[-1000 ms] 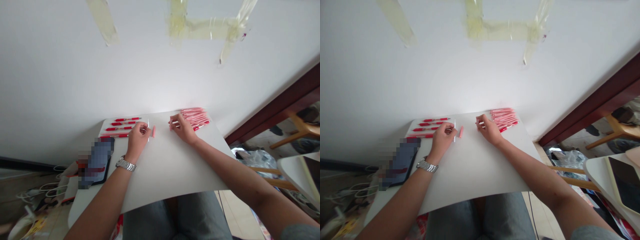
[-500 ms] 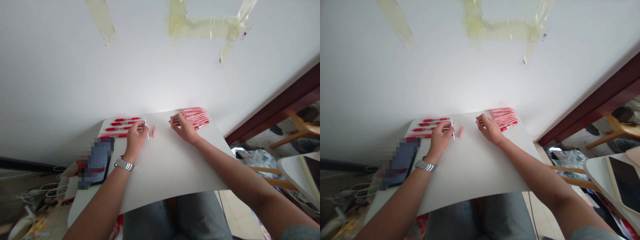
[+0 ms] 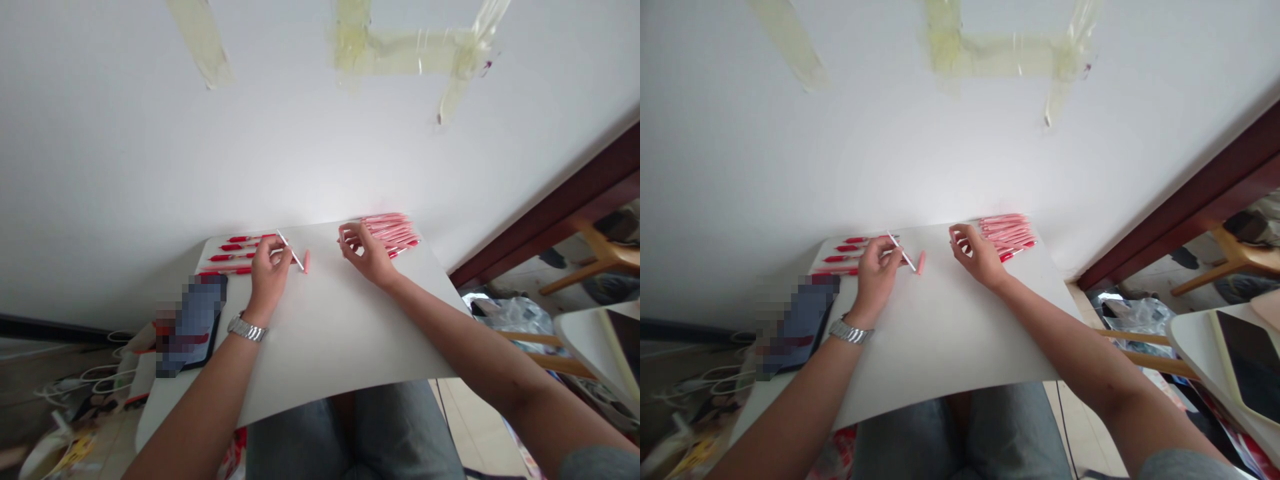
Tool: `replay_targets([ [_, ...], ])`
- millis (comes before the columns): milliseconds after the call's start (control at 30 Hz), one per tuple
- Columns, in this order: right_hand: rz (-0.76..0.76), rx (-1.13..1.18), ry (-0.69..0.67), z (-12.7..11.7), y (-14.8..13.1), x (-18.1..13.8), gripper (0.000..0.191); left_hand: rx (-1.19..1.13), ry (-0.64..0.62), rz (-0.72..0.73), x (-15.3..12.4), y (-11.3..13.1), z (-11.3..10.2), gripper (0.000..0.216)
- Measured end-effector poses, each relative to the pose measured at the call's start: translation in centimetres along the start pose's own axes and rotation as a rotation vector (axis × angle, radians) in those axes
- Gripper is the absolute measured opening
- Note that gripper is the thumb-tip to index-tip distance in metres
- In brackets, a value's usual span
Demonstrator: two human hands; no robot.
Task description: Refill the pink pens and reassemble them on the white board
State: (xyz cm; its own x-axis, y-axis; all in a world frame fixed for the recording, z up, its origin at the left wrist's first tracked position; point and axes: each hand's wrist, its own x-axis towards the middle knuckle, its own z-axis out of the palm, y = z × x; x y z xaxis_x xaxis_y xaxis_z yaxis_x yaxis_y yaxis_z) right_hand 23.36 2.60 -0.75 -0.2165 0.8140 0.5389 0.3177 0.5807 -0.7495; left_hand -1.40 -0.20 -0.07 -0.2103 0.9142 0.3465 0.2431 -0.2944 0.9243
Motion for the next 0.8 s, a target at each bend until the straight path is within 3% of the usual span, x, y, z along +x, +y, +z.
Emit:
replay_targets([
  [367,-0.15,-0.178,-0.106,0.2,0.4,0.0,0.012,-0.477,0.083,-0.105,0.0,0.4,0.6,0.036],
  [800,-0.204,-0.203,-0.194,0.3,-0.1,-0.2,0.014,-0.484,-0.043,-0.09,-0.6,1.0,1.0,0.033],
])
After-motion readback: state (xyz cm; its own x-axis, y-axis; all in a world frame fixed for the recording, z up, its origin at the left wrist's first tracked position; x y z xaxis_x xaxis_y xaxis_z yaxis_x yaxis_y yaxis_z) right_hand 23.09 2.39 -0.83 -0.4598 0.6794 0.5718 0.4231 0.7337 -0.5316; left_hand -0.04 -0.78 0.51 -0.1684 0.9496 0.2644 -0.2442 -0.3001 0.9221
